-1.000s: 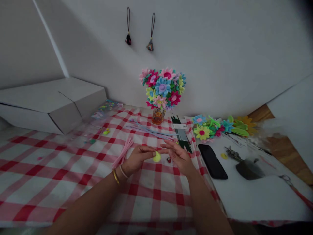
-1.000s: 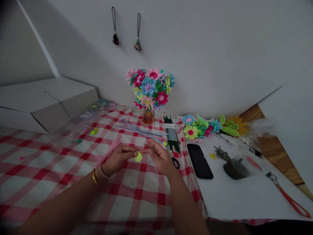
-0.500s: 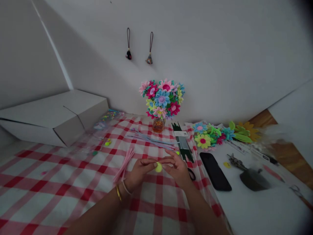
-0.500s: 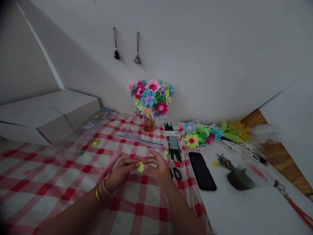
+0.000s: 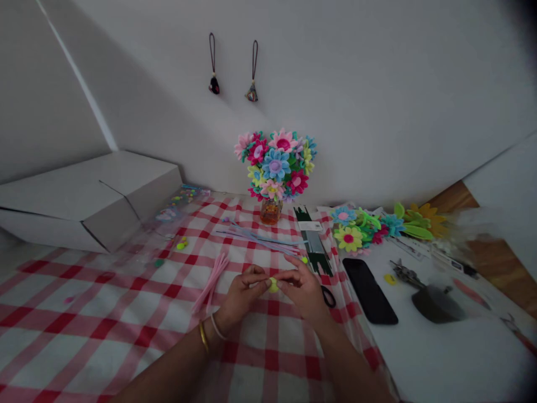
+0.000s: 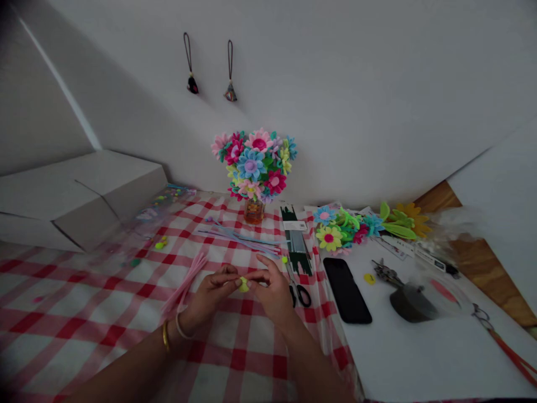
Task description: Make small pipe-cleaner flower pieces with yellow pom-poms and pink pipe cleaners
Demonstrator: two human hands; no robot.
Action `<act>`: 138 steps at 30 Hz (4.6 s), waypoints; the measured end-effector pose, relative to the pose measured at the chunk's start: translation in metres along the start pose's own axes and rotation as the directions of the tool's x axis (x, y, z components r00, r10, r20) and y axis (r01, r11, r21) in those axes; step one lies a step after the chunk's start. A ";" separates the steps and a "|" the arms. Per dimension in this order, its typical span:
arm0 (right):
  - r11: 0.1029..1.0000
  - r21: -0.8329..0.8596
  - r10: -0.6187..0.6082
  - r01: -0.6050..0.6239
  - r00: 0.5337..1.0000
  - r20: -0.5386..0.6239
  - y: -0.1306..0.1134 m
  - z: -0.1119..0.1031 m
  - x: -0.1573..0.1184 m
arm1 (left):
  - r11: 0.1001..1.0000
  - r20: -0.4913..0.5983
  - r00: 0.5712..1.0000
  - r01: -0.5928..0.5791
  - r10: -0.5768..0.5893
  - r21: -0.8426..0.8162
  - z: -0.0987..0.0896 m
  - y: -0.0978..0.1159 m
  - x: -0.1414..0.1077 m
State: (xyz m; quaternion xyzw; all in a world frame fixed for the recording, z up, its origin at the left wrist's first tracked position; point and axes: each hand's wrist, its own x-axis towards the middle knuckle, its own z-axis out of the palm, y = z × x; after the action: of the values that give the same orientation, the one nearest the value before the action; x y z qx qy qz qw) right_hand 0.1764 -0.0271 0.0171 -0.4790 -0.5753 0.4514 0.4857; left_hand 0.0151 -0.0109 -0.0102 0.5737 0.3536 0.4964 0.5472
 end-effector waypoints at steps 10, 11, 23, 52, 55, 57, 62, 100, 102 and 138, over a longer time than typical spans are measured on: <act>0.998 -0.059 -0.020 0.020 1.000 -0.010 0.010 0.000 0.002 | 0.990 0.054 0.989 0.136 -0.137 0.024 -0.003 0.003 0.003; 0.998 -0.065 -0.017 0.016 1.000 -0.004 0.010 0.000 0.002 | 0.988 0.058 0.986 0.154 -0.154 0.010 -0.003 0.002 0.003; 0.997 -0.077 0.032 -0.028 0.999 0.044 0.000 0.003 0.000 | 0.981 0.030 0.981 0.192 -0.192 0.009 -0.003 0.004 0.003; 0.998 0.000 -0.070 0.070 0.997 -0.024 0.004 0.001 -0.002 | 0.967 -0.030 0.975 0.216 -0.222 -0.136 -0.005 0.004 0.005; 0.993 -0.111 -0.041 0.040 0.999 -0.001 0.003 0.001 -0.002 | 0.969 -0.054 0.975 0.209 -0.218 -0.128 -0.005 0.003 0.005; 0.988 -0.153 -0.018 0.022 1.000 0.025 0.002 0.002 -0.002 | 0.971 -0.055 0.976 0.202 -0.211 -0.129 -0.005 0.003 0.005; 0.986 -0.167 -0.001 0.008 0.999 0.042 0.003 0.005 -0.001 | 0.981 0.000 0.985 0.173 -0.173 -0.090 -0.004 0.007 0.004; 0.923 -0.381 0.057 0.060 0.956 0.287 -0.011 0.000 -0.005 | 0.796 0.468 0.882 -0.314 0.044 0.517 -0.018 0.017 0.006; 0.916 -0.397 0.069 0.051 0.957 0.283 -0.012 0.000 -0.005 | 0.795 0.475 0.879 -0.310 0.032 0.521 -0.018 0.017 0.006; 0.974 0.153 0.150 -0.166 0.983 0.109 -0.001 -0.004 0.001 | 0.998 0.083 0.996 0.012 -0.018 0.062 -0.011 0.010 0.006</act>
State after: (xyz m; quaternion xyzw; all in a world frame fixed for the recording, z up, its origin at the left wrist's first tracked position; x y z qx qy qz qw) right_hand 0.1800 -0.0263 0.0186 -0.4598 -0.5197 0.5564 0.4570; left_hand 0.0046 -0.0041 -0.0005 0.6078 0.3498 0.4567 0.5474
